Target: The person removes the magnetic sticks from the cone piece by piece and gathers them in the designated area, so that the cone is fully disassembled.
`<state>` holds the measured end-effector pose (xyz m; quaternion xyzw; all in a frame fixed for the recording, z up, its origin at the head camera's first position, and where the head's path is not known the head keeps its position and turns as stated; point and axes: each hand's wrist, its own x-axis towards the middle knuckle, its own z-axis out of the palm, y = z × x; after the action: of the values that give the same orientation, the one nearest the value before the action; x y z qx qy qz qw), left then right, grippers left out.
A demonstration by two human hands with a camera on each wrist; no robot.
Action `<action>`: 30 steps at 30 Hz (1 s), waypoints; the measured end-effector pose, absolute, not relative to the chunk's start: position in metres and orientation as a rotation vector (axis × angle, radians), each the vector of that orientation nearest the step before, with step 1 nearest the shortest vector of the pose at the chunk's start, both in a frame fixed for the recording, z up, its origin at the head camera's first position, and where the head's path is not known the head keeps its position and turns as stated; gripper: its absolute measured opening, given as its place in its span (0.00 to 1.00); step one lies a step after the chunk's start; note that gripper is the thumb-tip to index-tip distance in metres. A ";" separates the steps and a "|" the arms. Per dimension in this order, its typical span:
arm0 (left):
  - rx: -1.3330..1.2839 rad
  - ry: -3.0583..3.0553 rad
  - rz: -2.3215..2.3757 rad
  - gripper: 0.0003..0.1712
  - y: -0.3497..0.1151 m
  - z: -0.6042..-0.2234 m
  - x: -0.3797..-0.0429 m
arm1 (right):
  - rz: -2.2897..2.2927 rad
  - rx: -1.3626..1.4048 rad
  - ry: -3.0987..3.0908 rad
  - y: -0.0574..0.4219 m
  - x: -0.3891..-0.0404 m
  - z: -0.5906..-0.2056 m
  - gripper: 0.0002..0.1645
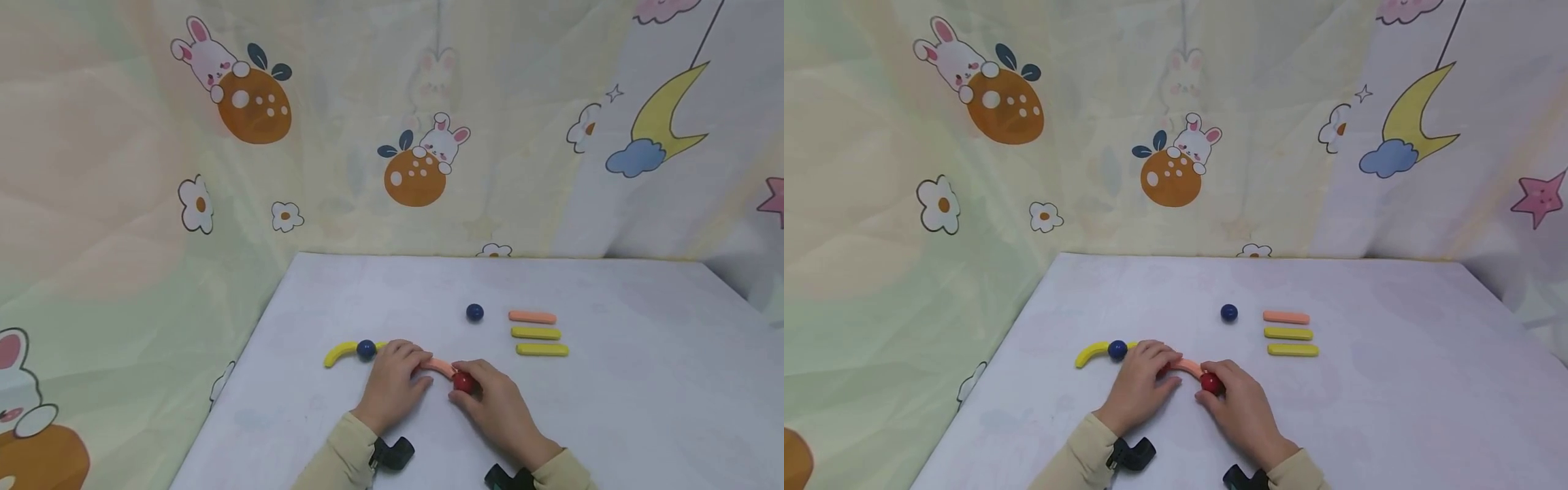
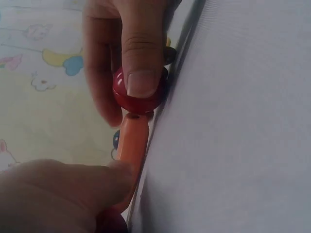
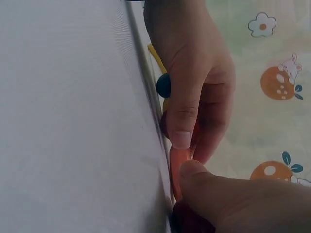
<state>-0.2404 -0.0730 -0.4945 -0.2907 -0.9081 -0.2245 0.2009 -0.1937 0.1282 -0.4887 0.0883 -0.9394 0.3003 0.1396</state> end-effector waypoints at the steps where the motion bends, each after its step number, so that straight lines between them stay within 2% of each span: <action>1: -0.793 -2.539 -0.613 0.17 -0.073 -0.494 -0.240 | 0.865 0.237 -2.700 0.128 -0.194 -0.489 0.29; 8: -0.682 -2.540 -0.614 0.09 -0.073 -0.495 -0.239 | 0.835 0.155 -2.641 0.132 -0.195 -0.489 0.25; 15: -0.561 -2.571 -0.629 0.10 -0.074 -0.496 -0.241 | 0.846 0.071 -2.759 0.139 -0.197 -0.483 0.27; 24: -0.529 -2.553 -0.644 0.09 -0.075 -0.494 -0.242 | 0.995 -0.014 -2.685 0.182 -0.206 -0.471 0.26; 30: -0.504 -2.588 -0.687 0.10 -0.075 -0.496 -0.240 | 1.122 -0.003 -2.668 0.171 -0.219 -0.479 0.26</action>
<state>-0.2404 -0.0749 -0.4961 -0.1808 -0.9294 -0.2465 0.2069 -0.2194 0.1713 -0.4790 -0.0010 -0.9148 0.3848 0.1232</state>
